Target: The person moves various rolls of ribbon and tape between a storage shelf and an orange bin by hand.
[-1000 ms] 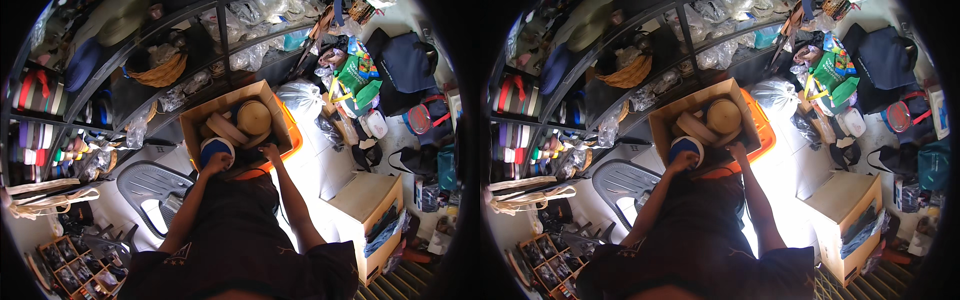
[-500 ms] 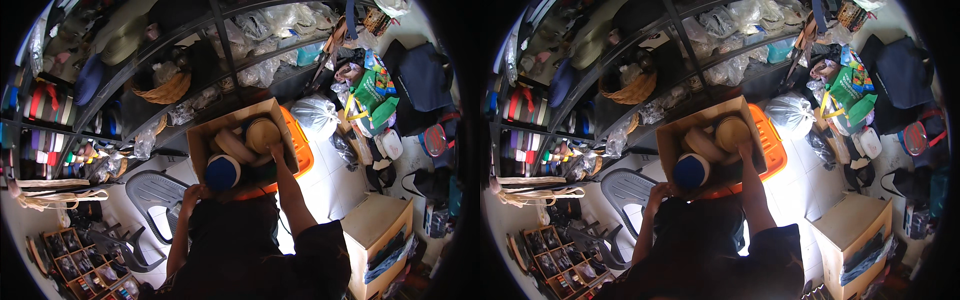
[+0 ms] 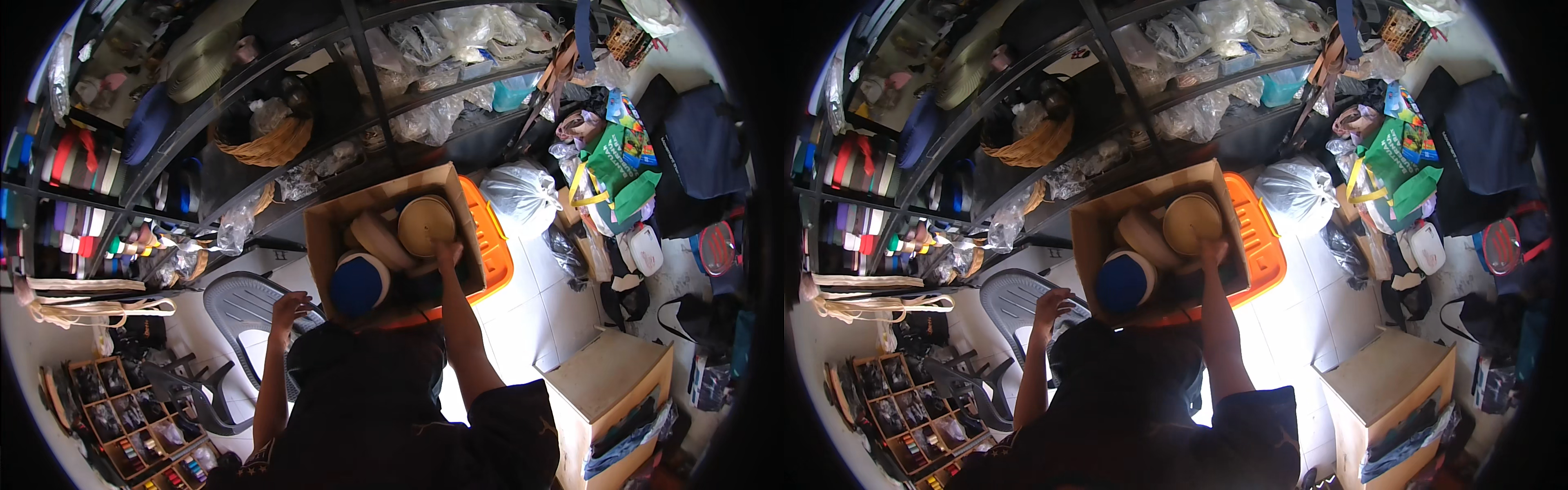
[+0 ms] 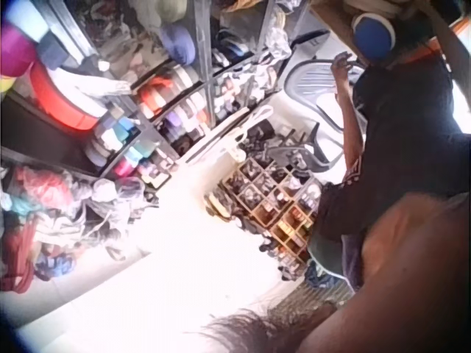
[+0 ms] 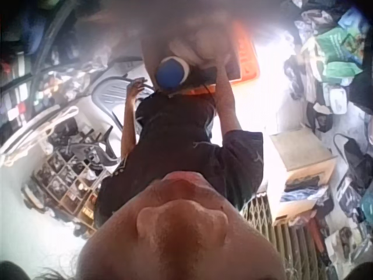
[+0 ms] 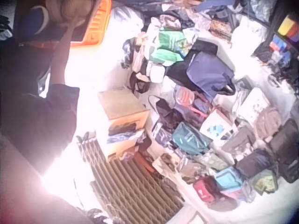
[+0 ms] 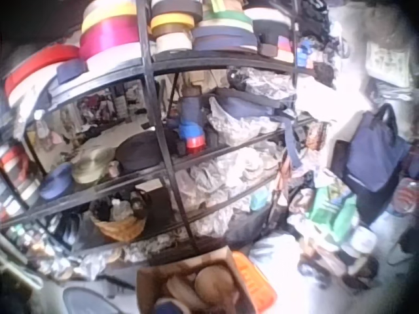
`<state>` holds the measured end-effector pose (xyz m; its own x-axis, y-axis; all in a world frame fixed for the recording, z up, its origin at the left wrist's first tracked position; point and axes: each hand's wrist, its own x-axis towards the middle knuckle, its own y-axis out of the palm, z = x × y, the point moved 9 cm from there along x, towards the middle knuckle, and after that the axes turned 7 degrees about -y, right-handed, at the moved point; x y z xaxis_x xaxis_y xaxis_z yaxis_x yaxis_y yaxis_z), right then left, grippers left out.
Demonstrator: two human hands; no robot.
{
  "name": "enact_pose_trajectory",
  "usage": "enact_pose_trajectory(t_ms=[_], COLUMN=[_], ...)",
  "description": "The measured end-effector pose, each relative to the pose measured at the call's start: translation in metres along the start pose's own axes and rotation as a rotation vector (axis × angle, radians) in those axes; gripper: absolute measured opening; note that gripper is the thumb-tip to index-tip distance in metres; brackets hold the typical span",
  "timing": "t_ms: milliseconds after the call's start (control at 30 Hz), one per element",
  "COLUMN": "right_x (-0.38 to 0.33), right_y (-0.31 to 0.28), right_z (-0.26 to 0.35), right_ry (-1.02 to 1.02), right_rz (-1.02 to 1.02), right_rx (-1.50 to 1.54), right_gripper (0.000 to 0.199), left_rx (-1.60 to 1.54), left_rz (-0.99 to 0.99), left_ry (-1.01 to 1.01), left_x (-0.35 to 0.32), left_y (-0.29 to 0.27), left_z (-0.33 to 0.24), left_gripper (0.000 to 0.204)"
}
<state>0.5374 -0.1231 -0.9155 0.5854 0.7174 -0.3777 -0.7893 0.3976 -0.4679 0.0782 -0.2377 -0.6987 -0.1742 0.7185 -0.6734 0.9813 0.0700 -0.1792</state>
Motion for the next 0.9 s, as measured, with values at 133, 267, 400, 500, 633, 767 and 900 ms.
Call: enact_pose_trajectory(t_ms=[133, 267, 400, 500, 633, 767, 900], right_x=[-0.001, -0.024, -0.08, -0.133, -0.205, -0.266, -0.284], right_y=[-0.001, -0.012, -0.029, -0.047, -0.072, -0.095, -0.135], right_z=[0.021, 0.081, 0.177, 0.243, 0.311, 0.357, 0.392], right_ry=[0.019, -0.29, -0.693, -0.916, -1.141, -1.369, -1.335], right_rz=[-0.032, -0.062, 0.019, 0.213, 0.476, 0.581, 0.559], right_rx=[0.354, 0.125, -0.112, -0.11, -0.209, -0.54, -0.555], right_gripper=[0.057, 0.055, 0.055, 0.048, 0.046, 0.045, 0.046], left_rx=[0.035, 0.013, 0.453, 0.521, 0.655, 0.788, 0.725], left_rz=[0.114, 0.147, 0.019, 0.027, 0.025, 0.148, 0.42], left_ry=[0.055, 0.117, 0.438, 0.633, 0.999, 1.287, 0.983], left_x=[0.006, 0.013, -0.02, -0.054, -0.104, -0.134, -0.1], left_y=[0.022, 0.025, 0.051, 0.082, 0.12, 0.154, 0.175], left_z=[-0.012, -0.009, -0.073, -0.123, -0.199, -0.245, -0.235], left_gripper=[0.028, 0.024, 0.022, 0.029, 0.061, 0.074, 0.06])
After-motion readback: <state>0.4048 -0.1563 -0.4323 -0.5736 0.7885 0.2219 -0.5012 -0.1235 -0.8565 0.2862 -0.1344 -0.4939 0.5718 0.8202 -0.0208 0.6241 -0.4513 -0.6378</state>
